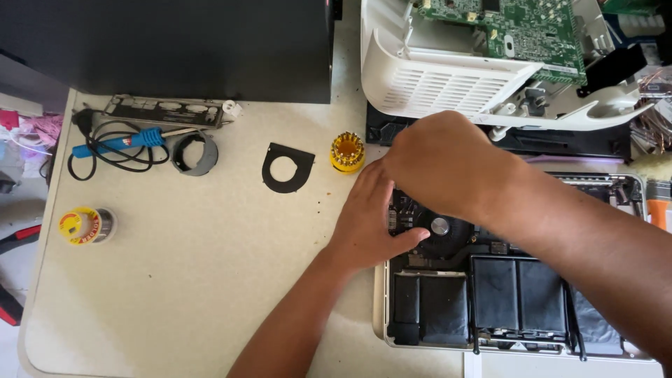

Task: Disassembling a laptop by removing internal screws and a cooling fan using a screwdriver

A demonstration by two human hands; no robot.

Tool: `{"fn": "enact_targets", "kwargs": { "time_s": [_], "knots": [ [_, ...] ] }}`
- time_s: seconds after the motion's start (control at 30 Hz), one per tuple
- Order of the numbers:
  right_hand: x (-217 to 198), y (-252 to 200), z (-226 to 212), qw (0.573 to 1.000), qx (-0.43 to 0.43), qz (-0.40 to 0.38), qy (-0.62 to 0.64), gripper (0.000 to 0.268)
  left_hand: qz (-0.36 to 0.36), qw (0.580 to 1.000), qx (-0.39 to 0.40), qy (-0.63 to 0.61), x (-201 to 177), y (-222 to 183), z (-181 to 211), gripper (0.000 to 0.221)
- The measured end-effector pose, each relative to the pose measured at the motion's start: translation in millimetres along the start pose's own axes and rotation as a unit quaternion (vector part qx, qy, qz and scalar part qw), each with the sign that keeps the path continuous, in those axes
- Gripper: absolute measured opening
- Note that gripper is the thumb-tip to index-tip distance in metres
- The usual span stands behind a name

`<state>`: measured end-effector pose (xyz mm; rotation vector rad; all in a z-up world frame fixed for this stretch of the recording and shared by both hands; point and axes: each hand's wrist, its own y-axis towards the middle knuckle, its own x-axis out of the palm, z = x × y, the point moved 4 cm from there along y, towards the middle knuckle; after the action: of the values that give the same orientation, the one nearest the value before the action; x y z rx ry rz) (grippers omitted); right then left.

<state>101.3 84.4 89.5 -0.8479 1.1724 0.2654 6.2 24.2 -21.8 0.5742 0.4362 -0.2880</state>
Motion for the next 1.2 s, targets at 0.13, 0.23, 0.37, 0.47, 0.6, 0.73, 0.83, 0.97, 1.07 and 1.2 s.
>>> {"fn": "enact_targets", "kwargs": {
  "time_s": [0.13, 0.23, 0.37, 0.47, 0.6, 0.73, 0.83, 0.97, 1.07, 1.2],
  "knots": [
    [0, -3, -5, 0.999, -0.018, 0.034, -0.015, 0.016, -0.009, 1.000, 0.009, -0.028, 2, -2, -3, 0.104],
    [-15, -23, 3, 0.999, 0.023, 0.036, 0.008, 0.016, -0.004, 0.999, 0.014, -0.034, -2, -1, 0, 0.101],
    [-6, -77, 37, 0.976, 0.148, -0.002, 0.158, 0.015, -0.051, 0.998, -0.041, -0.021, -12, 3, 12, 0.105],
    [44, -110, 56, 0.943, 0.144, 0.168, 0.249, 0.027, -0.056, 0.998, -0.042, 0.001, -10, -1, 12, 0.102],
    [113, -140, 71, 0.833, 0.270, 0.217, 0.432, 0.042, 0.000, 0.998, 0.040, 0.051, -13, -3, 18, 0.093],
    [114, -157, 72, 0.823, 0.199, 0.309, 0.433, 0.019, -0.011, 0.990, 0.087, 0.112, -18, 2, 36, 0.068],
    [109, -162, 74, 0.835, 0.159, 0.272, 0.452, 0.017, -0.064, 0.994, 0.052, 0.073, -13, -3, 31, 0.079],
    [115, -160, 74, 0.854, 0.088, 0.239, 0.453, 0.023, -0.110, 0.994, 0.021, 0.015, -11, -3, 25, 0.085],
    [118, -161, 75, 0.862, 0.090, 0.207, 0.454, 0.021, -0.125, 0.992, 0.023, 0.016, -11, -2, 23, 0.089],
    [121, -163, 72, 0.878, 0.097, 0.168, 0.438, 0.019, -0.144, 0.990, 0.013, 0.007, -14, -1, 27, 0.089]
  ]
}}
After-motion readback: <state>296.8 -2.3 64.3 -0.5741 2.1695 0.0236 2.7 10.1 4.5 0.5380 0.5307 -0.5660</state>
